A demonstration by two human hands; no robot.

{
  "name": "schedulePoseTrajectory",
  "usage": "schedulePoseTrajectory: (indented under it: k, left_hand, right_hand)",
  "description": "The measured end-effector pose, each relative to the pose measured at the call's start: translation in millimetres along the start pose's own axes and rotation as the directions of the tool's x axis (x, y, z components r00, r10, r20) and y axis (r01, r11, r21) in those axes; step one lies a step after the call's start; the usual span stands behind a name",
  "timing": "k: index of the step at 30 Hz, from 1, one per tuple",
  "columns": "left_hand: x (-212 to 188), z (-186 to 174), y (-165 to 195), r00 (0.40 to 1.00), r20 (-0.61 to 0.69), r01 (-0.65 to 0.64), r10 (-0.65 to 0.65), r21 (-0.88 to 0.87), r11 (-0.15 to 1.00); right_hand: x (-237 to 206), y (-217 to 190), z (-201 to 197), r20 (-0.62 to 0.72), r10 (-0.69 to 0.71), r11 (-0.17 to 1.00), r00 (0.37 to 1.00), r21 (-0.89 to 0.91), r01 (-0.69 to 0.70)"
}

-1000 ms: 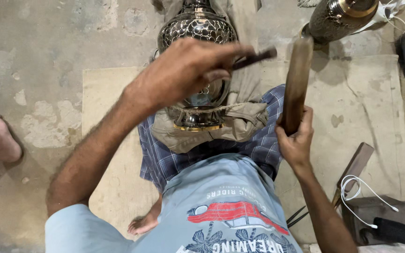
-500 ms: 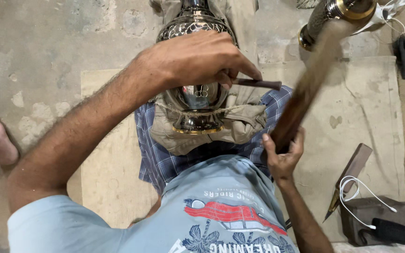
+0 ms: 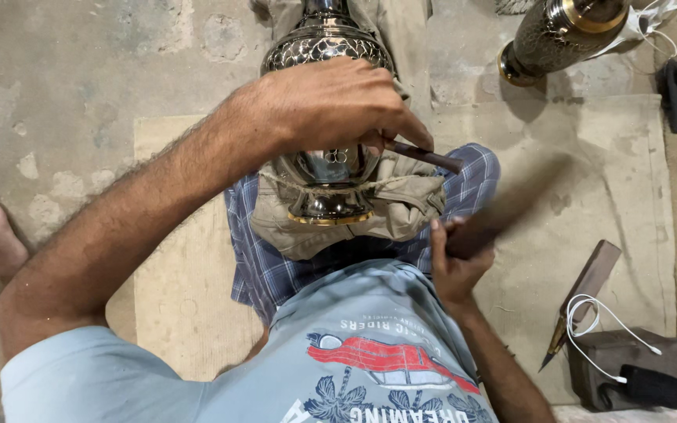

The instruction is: The person sits on the floor and uses a chisel and wooden mallet to engrave a floral pattern onto a silver vase. The person repeatedly strikes the chisel to create indentations on the vase surface.

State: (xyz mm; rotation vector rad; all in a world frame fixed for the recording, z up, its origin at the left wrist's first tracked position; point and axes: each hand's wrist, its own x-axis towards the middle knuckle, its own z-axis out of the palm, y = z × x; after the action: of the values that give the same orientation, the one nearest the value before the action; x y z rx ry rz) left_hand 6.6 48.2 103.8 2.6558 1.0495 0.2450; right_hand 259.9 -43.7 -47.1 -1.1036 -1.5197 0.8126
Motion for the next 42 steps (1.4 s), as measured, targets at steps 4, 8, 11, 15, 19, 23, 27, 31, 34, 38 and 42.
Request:
schedulePoseTrajectory:
  k: [4, 8, 11, 15, 19, 23, 27, 31, 34, 38, 42]
  left_hand:
    - [-0.2, 3.0, 0.7, 0.999, 0.027, 0.017, -0.019, 0.073, 0.997]
    - [-3.5, 1.6, -0.7, 0.999, -0.034, -0.022, 0.025, 0.079, 0.997]
    - [-7.7, -1.0, -1.7, 0.999, 0.004, 0.036, -0.036, 0.028, 0.999]
    - [-12.7, -2.2, -3.0, 0.998, -0.055, -0.007, 0.011, 0.061, 0.998]
    - [-13.7, 0.9, -1.5, 0.990, -0.140, -0.021, 0.027, 0.043, 0.999]
    - [-14.9, 2.5, 0.4, 0.992, -0.124, 0.046, -0.039, 0.054, 0.997]
    - [-17.3, 2.6, 0.5, 0.991, -0.125, 0.060, -0.055, 0.042, 0.997]
    - [-20.7, 5.2, 0.4, 0.980, -0.183, 0.086, -0.079, 0.029, 0.996]
    - [-23.2, 7.3, 1.0, 0.971, -0.223, 0.104, -0.086, 0.068, 0.992]
    - [-25.2, 9.2, 3.7, 0.965, -0.174, 0.204, -0.196, 0.031, 0.978]
    - [-28.9, 10.2, 3.3, 0.945, -0.188, 0.253, -0.269, -0.106, 0.962]
  right_hand:
    - [1.0, -0.7, -0.2, 0.039, 0.014, 0.997, 0.999, -0.070, -0.011]
    - [2.3, 3.2, -2.4, -0.095, 0.165, 0.946, 0.982, 0.297, -0.131]
    - [4.3, 9.6, -7.6, 0.091, -0.018, 0.982, 0.996, -0.185, 0.034]
    - [7.3, 16.7, -12.6, -0.020, -0.016, 1.000, 1.000, 0.016, 0.017]
    - [12.8, 17.5, -16.6, 0.024, -0.013, 0.997, 1.000, -0.081, 0.015]
    - [19.4, 11.6, -18.5, 0.013, 0.104, 0.971, 0.994, 0.217, -0.104]
    - [25.5, 7.4, -23.8, 0.104, 0.025, 0.995, 0.994, -0.103, -0.014]
    - [29.7, 9.7, -27.0, 0.158, -0.005, 0.997, 0.987, -0.078, 0.018]
    - [35.3, 13.1, -31.5, 0.110, 0.066, 0.998, 0.992, 0.004, -0.067]
    - [44.9, 16.3, -41.8, 0.259, -0.098, 0.973, 0.961, -0.179, 0.148]
    - [52.2, 17.8, -48.7, 0.172, -0.044, 0.993, 0.984, -0.100, 0.062]
